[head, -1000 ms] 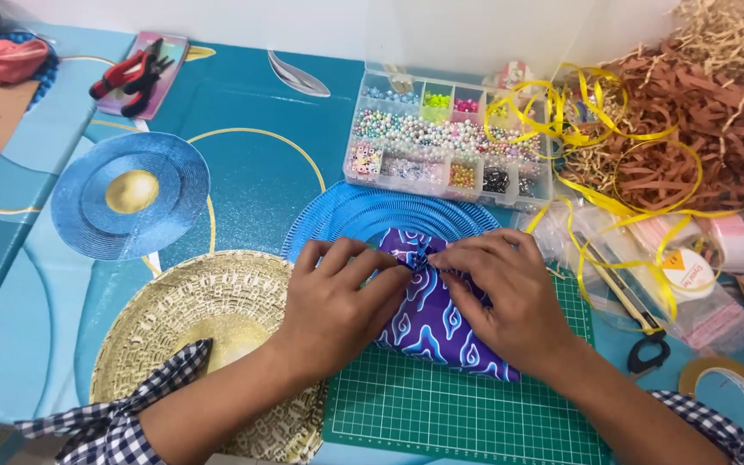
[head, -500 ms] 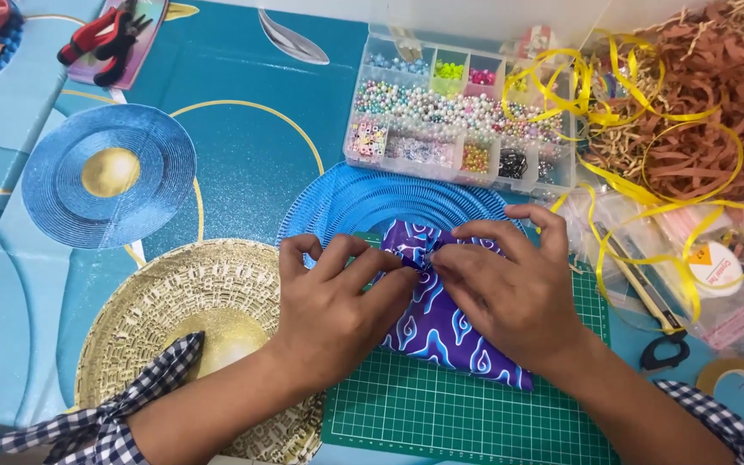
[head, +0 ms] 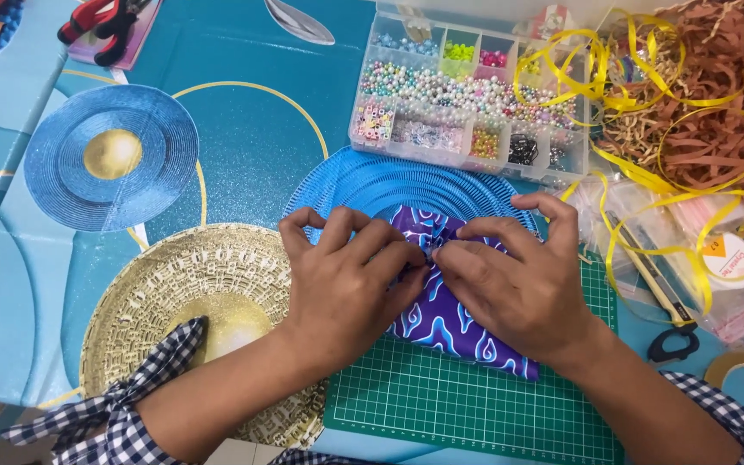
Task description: Wrapping a small item in decorative fabric and finishing it by tying a yellow ribbon bow.
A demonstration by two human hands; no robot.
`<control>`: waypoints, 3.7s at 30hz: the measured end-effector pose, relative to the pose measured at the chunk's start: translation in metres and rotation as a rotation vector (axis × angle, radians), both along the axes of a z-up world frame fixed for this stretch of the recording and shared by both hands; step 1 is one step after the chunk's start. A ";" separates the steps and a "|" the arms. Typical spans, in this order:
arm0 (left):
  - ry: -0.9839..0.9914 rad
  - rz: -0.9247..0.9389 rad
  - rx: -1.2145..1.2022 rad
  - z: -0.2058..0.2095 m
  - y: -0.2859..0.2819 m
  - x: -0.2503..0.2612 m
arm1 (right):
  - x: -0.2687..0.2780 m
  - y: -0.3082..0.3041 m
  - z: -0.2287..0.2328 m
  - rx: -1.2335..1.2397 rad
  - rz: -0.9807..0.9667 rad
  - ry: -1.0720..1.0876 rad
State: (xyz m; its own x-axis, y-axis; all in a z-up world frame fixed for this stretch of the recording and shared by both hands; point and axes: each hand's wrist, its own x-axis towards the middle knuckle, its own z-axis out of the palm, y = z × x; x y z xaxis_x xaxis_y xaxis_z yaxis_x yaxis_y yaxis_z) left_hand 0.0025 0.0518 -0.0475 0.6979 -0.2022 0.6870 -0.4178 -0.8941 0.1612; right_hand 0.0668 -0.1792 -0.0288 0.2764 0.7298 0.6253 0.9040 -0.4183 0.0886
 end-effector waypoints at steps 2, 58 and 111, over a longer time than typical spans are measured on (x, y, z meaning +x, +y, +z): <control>0.001 -0.003 0.004 0.000 0.000 -0.001 | -0.001 0.001 0.002 0.005 0.019 0.008; 0.037 -0.099 0.416 -0.003 -0.001 -0.048 | 0.018 -0.020 -0.012 0.122 -0.001 0.524; 0.170 -0.119 0.302 -0.008 -0.005 -0.056 | -0.009 -0.002 -0.019 0.188 -0.431 0.775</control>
State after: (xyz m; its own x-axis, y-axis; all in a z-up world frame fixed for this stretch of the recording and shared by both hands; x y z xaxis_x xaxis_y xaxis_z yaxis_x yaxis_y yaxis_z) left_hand -0.0534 0.0464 -0.0553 0.7563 -0.4648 0.4604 -0.5116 -0.8588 -0.0266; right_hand 0.0579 -0.1816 -0.0483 0.8950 0.3703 0.2487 0.4436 -0.6803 -0.5834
